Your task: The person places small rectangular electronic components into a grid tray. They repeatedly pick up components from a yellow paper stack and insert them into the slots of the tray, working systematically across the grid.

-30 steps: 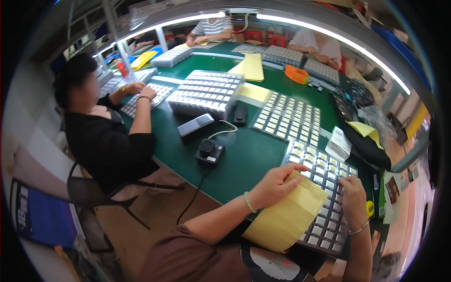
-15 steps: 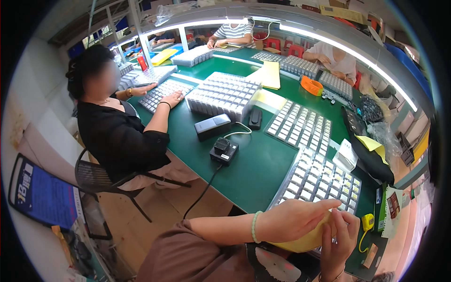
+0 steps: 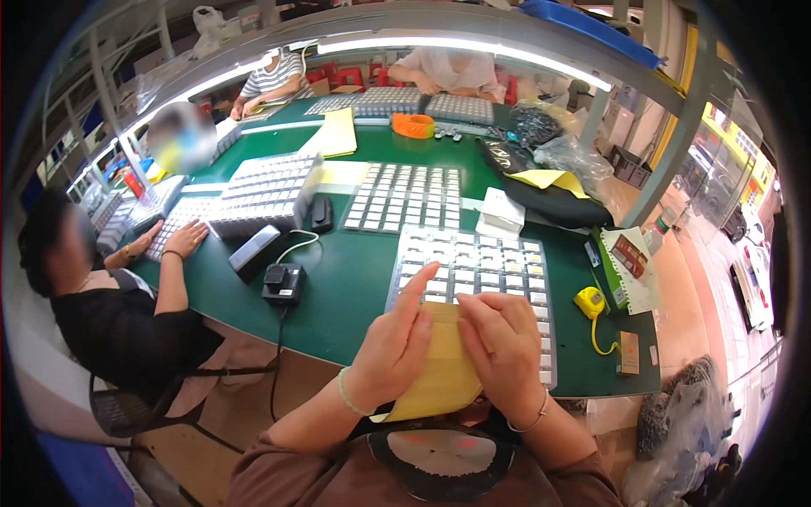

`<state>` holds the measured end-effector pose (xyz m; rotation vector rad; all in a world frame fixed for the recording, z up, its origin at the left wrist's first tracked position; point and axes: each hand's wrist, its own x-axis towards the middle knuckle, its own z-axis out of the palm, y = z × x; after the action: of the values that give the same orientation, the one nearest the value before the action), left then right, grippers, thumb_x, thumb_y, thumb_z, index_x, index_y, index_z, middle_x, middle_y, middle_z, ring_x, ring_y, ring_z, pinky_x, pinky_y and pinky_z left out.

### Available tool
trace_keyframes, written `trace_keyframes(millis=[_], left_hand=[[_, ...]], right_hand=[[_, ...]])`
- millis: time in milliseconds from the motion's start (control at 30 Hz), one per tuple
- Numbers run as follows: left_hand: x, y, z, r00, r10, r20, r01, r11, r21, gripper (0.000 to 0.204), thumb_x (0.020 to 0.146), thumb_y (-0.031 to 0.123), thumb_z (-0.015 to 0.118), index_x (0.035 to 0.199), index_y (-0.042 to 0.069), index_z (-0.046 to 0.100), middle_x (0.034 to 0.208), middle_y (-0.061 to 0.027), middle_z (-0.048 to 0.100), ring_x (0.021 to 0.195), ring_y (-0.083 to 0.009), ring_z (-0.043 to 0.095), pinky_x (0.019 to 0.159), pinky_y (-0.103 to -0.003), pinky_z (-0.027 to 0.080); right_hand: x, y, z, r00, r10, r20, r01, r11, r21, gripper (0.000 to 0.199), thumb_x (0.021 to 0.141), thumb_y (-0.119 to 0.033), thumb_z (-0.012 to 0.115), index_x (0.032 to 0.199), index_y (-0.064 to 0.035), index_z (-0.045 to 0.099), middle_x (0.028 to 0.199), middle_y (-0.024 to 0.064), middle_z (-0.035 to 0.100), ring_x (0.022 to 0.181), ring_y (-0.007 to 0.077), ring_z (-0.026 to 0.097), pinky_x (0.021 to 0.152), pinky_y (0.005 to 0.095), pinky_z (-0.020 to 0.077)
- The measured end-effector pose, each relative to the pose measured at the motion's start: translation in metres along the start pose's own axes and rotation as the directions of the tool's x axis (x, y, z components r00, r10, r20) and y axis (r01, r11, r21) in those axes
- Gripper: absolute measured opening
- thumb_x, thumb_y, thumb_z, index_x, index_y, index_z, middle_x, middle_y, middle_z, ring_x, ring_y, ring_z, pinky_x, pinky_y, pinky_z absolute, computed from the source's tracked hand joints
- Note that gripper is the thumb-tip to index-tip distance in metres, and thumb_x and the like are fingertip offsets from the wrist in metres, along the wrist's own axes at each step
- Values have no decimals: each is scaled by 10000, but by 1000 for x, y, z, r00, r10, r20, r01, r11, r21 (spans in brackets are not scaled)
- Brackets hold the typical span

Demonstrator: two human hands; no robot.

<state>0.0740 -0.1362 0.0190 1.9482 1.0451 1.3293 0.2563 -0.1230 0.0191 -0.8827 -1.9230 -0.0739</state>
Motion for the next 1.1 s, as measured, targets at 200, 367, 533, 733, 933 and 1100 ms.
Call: trace_keyframes(millis=[200, 367, 533, 733, 933, 1100], left_hand=[[-1, 1, 3, 997, 77, -18, -75, 995, 62, 525, 995, 17, 433, 1502, -42, 312, 993, -200, 629, 652, -268, 596, 652, -354, 473], [0, 1, 1, 998, 57, -14, -57, 997, 50, 496, 997, 15, 435, 1484, -34, 355, 901, -171, 635, 627, -250, 594, 636, -335, 476], [2, 5, 1, 1000, 11, -1, -11, 999, 41, 457, 999, 18, 454, 1454, -16, 420, 798, -134, 601, 597, -201, 550, 618, -309, 463], [5, 4, 3, 999, 31, -9, -31, 999, 30, 436, 997, 18, 464, 1432, -3, 453, 726, -110, 550, 581, -195, 522, 597, -304, 447], [9, 5, 3, 1000, 29, -8, -29, 999, 30, 429, 996, 23, 471, 1425, 6, 467, 671, -89, 509, 555, -173, 487, 571, -295, 424], [10, -11, 2, 1000, -12, -22, 11, 999, -33, 408, 1007, 43, 474, 1414, 8, 488, 657, -44, 505, 568, -102, 450, 555, -264, 396]], right_hand=[[-2, 2, -3, 1000, -13, 6, 13, 1000, 1, 320, 801, -18, 740, 1118, -42, 697, 1019, 86, 646, 918, 281, 607, 810, 385, 487], [0, 1, -7, 1000, 27, 7, -26, 998, -55, 294, 807, -38, 749, 1096, -46, 698, 1023, 83, 651, 909, 273, 614, 790, 378, 504], [-2, 5, -5, 996, -92, 3, 91, 988, -126, 275, 802, -56, 764, 1069, -44, 698, 1002, 77, 660, 871, 249, 646, 724, 350, 540], [-3, 5, 0, 994, -87, -64, 80, 991, -110, 246, 788, -36, 772, 1019, -50, 689, 990, 76, 659, 864, 245, 662, 697, 336, 548], [5, 5, -1, 993, -87, -85, 78, 991, -111, 241, 749, -10, 775, 951, -69, 657, 961, 63, 633, 831, 254, 616, 700, 349, 516], [3, 5, -2, 992, -114, -51, 106, 985, -138, 265, 706, 4, 776, 923, -80, 649, 924, 58, 616, 796, 245, 593, 673, 330, 488]])
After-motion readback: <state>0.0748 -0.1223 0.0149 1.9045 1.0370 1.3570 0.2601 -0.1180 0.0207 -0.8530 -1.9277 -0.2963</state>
